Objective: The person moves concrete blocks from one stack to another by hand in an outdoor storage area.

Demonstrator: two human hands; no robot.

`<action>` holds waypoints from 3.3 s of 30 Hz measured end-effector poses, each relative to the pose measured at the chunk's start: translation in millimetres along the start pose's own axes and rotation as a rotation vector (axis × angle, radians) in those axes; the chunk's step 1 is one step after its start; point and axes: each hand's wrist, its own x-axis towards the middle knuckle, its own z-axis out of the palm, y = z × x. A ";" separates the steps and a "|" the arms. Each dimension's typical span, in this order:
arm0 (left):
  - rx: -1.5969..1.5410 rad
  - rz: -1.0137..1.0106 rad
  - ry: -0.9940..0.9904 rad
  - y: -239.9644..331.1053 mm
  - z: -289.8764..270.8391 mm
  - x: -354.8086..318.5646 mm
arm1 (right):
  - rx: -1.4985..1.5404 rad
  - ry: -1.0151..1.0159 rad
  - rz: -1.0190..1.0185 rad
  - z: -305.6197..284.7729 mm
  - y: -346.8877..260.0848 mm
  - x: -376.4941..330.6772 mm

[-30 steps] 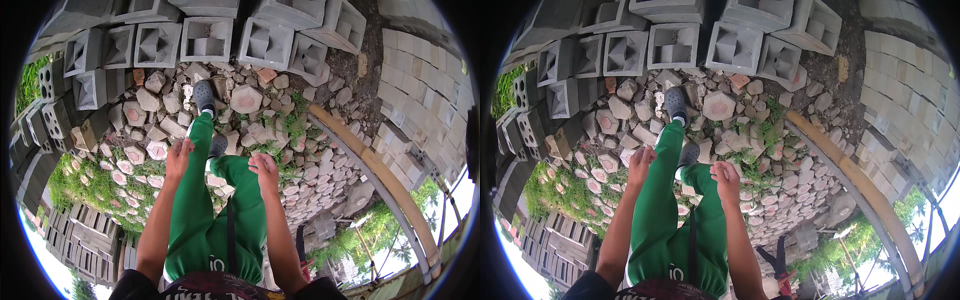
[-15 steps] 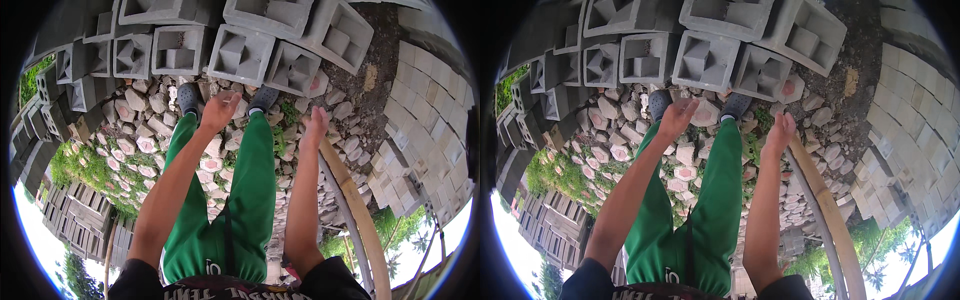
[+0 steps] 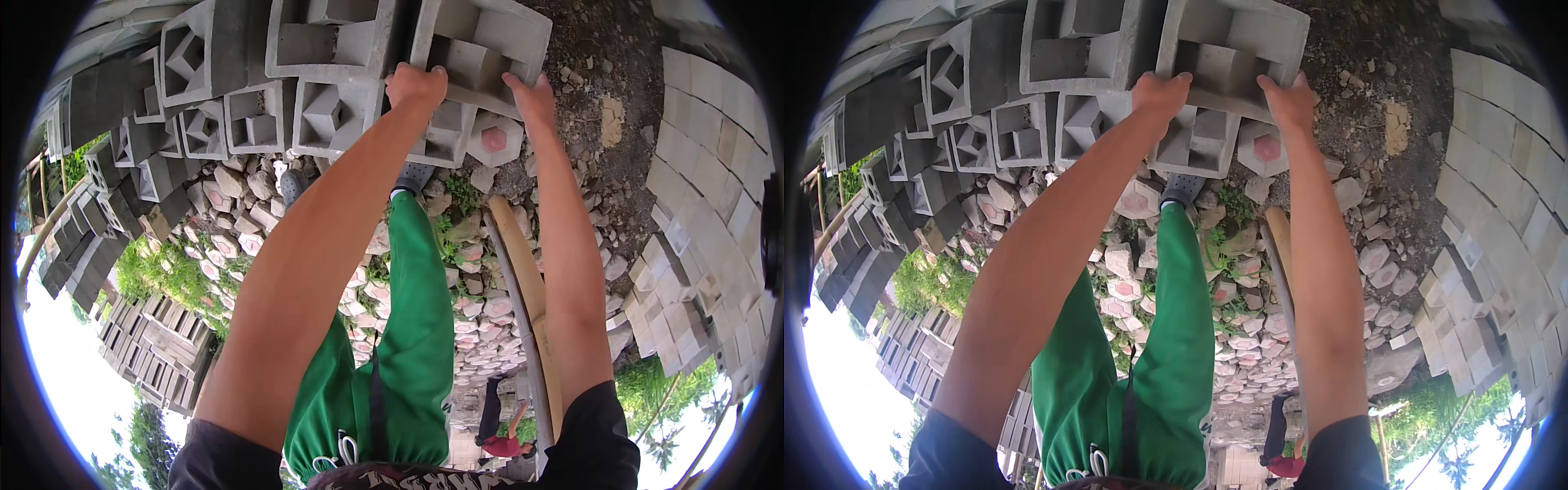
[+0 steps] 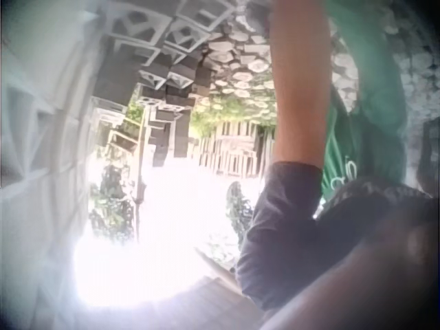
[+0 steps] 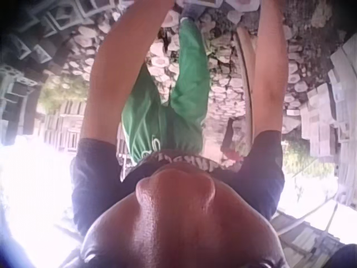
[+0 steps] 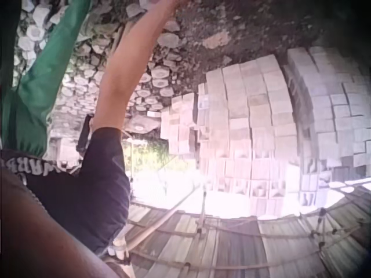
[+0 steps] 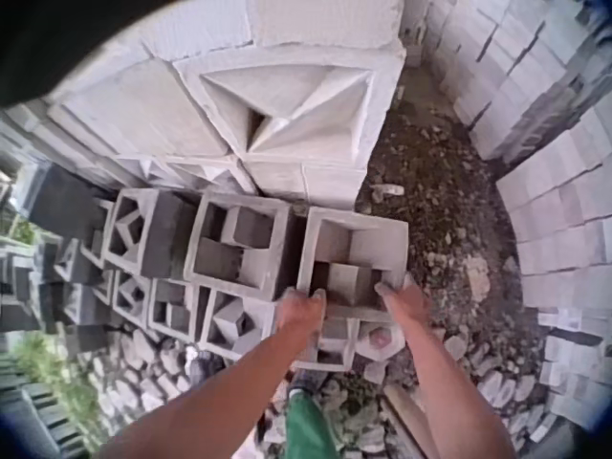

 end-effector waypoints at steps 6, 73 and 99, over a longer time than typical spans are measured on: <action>0.276 0.235 0.089 0.7 3.6 19.9 | 0.229 -0.013 0.075 7.0 9.1 5.4; -2.429 0.386 1.427 -876.0 -745.9 -580.8 | -0.799 -2.201 -0.160 609.2 -433.7 -1195.1; -2.292 0.309 1.690 -1120.4 -801.0 -538.0 | -0.755 -2.260 -0.197 782.8 -382.9 -1373.9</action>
